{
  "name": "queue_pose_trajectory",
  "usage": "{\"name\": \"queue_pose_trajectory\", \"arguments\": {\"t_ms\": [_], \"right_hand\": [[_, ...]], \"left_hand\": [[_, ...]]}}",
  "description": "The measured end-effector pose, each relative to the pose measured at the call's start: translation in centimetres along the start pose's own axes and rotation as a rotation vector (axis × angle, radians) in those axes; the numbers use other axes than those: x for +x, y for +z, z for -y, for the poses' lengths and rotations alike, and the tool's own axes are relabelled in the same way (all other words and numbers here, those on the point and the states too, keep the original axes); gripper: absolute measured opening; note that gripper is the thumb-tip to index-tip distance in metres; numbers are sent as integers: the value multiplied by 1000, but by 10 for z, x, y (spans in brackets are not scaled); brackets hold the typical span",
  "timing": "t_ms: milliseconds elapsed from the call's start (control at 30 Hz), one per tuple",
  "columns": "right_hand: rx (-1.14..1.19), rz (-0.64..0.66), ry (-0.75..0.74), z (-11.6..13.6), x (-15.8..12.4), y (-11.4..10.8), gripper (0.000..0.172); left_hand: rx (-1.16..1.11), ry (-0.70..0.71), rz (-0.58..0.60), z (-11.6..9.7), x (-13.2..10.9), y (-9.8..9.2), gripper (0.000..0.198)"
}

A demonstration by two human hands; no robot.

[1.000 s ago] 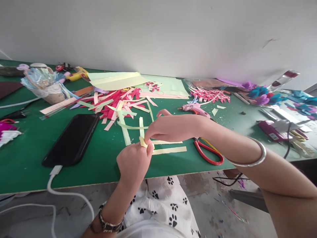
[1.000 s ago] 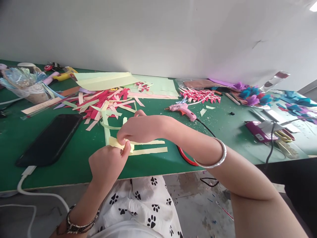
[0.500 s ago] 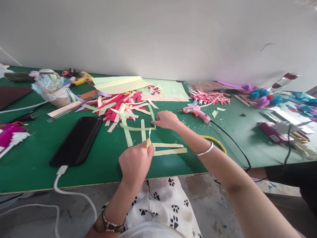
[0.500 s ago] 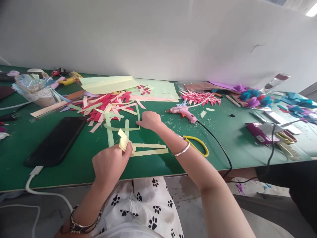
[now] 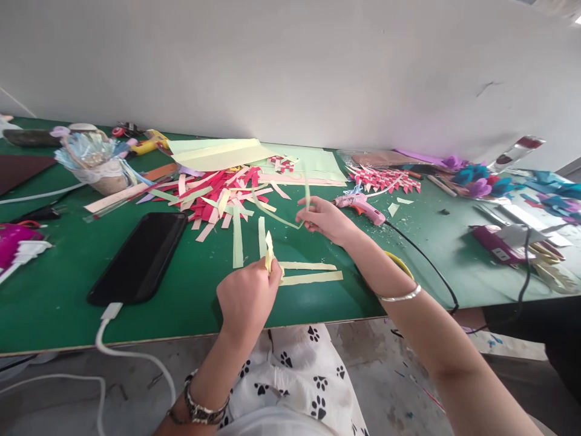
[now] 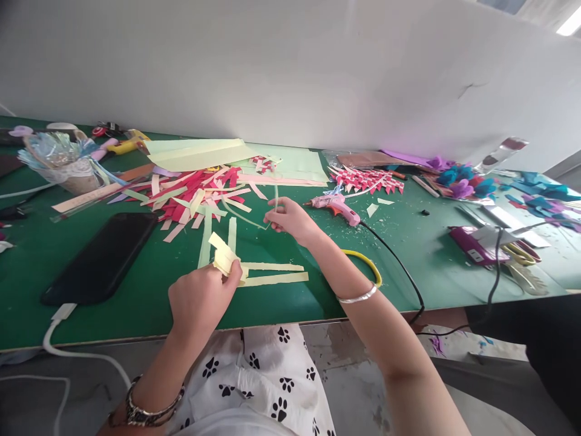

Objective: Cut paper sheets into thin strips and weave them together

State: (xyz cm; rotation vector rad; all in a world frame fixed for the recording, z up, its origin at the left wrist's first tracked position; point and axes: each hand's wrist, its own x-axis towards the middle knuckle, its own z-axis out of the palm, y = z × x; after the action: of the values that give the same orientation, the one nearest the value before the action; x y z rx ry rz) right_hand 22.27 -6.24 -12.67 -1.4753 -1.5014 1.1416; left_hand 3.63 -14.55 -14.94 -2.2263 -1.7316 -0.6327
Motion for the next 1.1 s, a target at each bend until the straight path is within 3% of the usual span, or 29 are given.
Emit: {"name": "queue_pose_trajectory", "arguments": {"t_ms": [167,267,533,800,1100], "right_hand": [[51,-6,-166,7,-50,-6,22],[-12,-36,-211,2,-75,6,6],[-229,-112,-323,-20,-115,36,8],[-355,-137,-521,-34,-133,45,26],[-186,18,-612,-34,-128,44,26]], "left_hand": [[-11,-7,30,-1,1,-1,48],[-1,-23,48,-1,2,-1,49],[14,-14,50,-1,1,1,50],[46,-6,3,-2,1,0,51],[50,-24,96,-2,2,-1,53]]}}
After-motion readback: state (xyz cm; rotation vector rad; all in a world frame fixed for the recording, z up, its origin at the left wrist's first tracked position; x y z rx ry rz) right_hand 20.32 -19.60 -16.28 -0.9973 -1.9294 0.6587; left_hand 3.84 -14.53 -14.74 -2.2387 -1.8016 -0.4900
